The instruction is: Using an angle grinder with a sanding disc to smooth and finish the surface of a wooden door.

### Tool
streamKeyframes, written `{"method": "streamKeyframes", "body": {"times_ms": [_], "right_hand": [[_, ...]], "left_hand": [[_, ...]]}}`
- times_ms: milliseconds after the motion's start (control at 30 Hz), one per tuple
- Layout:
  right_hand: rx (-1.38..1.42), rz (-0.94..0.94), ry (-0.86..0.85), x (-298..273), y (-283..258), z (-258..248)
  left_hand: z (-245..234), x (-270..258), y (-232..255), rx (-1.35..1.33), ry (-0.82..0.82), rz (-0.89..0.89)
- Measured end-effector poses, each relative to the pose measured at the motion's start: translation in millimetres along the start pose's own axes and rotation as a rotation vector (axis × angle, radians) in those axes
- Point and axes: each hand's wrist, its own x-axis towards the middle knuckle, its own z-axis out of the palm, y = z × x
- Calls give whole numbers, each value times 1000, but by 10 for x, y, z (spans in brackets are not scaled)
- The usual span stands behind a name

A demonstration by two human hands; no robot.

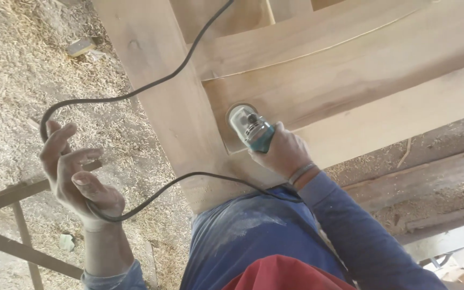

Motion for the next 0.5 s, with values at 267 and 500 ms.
{"method": "streamKeyframes", "body": {"times_ms": [267,500], "right_hand": [[-68,145,47,173,673,-322],[-40,218,139,259,1250,-615]], "left_hand": [[177,-192,-185,72,-58,75],[311,-511,-256,199,-245,-91]]}}
